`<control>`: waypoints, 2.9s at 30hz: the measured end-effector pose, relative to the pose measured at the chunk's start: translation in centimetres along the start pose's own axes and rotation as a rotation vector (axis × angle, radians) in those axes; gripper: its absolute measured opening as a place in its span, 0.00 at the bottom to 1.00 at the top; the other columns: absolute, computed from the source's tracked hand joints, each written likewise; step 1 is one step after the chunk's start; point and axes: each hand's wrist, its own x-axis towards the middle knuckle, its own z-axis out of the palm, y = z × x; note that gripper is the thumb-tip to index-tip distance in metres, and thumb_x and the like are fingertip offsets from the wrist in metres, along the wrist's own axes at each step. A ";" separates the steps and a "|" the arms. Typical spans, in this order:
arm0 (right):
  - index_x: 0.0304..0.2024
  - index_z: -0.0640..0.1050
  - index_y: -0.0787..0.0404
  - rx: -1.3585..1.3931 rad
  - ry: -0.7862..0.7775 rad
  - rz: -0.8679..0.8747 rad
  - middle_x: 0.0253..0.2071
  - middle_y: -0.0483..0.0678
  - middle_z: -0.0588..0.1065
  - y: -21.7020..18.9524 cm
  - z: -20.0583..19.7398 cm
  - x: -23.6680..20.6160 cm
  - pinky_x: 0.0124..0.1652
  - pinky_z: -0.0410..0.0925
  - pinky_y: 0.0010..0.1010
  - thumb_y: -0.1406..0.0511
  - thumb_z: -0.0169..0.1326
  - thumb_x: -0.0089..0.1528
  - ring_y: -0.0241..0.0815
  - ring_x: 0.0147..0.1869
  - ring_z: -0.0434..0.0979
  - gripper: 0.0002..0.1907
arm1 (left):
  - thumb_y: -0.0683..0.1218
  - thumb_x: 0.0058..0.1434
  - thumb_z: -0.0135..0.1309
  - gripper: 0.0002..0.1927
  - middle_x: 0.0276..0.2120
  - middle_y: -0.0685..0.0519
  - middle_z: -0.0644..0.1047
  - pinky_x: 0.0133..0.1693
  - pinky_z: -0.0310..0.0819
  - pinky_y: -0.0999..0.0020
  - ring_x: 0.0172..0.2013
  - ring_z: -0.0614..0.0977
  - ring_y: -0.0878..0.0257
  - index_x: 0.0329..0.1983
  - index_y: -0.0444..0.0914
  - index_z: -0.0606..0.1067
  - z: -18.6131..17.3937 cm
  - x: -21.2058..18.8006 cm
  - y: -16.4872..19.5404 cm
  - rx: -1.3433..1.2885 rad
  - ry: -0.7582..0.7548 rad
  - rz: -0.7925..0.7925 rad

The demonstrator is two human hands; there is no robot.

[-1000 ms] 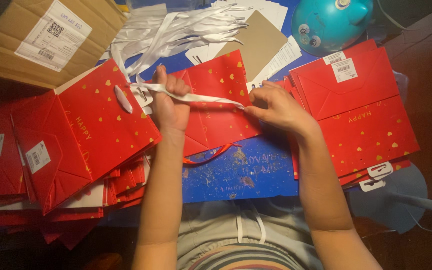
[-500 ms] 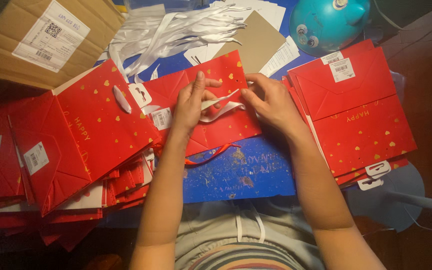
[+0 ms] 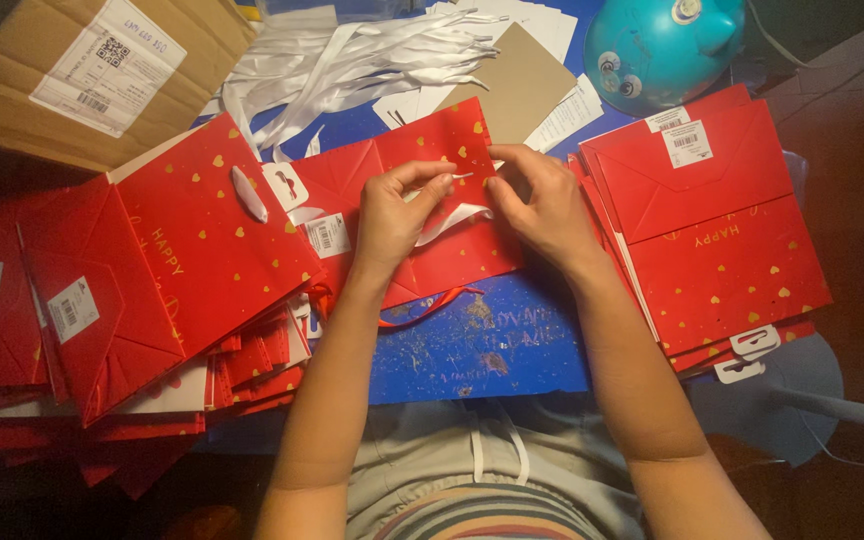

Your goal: The person assembles red gift boxes by threading white ribbons through the handle slots and tying them. They handle multiple boxes one at a time, folding flaps and securing ribbons before stacking the finished boxes.

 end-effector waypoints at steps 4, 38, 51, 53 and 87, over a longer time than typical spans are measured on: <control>0.55 0.78 0.62 -0.041 -0.009 -0.031 0.44 0.56 0.80 -0.3 0.0 -0.2 0.52 0.69 0.41 0.68 0.58 0.63 0.54 0.51 0.79 0.17 | 0.41 0.66 0.58 0.10 0.36 0.52 0.84 0.40 0.80 0.75 0.38 0.84 0.70 0.47 0.33 0.82 -0.1 0.1 -0.2 -0.007 0.054 0.013; 0.56 0.79 0.62 -0.111 0.008 -0.197 0.47 0.53 0.81 -0.6 -0.1 -0.5 0.51 0.70 0.38 0.70 0.60 0.63 0.52 0.48 0.80 0.17 | 0.43 0.63 0.63 0.05 0.29 0.55 0.84 0.30 0.75 0.74 0.27 0.82 0.73 0.37 0.36 0.82 1.0 -0.9 1.9 0.289 0.177 0.146; 0.54 0.79 0.62 -0.113 -0.010 -0.232 0.41 0.53 0.80 -1.4 -0.2 -0.3 0.48 0.70 0.38 0.72 0.59 0.63 0.49 0.42 0.80 0.16 | 0.42 0.66 0.60 0.06 0.30 0.55 0.82 0.33 0.74 0.78 0.31 0.80 0.74 0.41 0.33 0.82 0.8 -0.7 0.6 0.036 0.070 0.079; 0.55 0.79 0.62 -0.111 -0.003 -0.242 0.42 0.53 0.80 -1.4 -0.3 -0.3 0.48 0.70 0.38 0.71 0.59 0.63 0.49 0.42 0.80 0.16 | 0.42 0.67 0.60 0.07 0.31 0.55 0.82 0.34 0.74 0.78 0.32 0.80 0.74 0.41 0.33 0.81 0.7 -0.6 0.3 -0.020 0.052 0.078; 0.59 0.75 0.66 0.138 -0.079 -0.053 0.53 0.58 0.79 -0.7 1.8 -0.2 0.52 0.73 0.36 0.72 0.54 0.65 0.50 0.55 0.82 0.19 | 0.51 0.63 0.63 0.15 0.23 0.58 0.75 0.20 0.64 0.79 0.20 0.73 0.76 0.35 0.36 0.72 1.4 -0.1 0.2 0.132 0.004 -0.106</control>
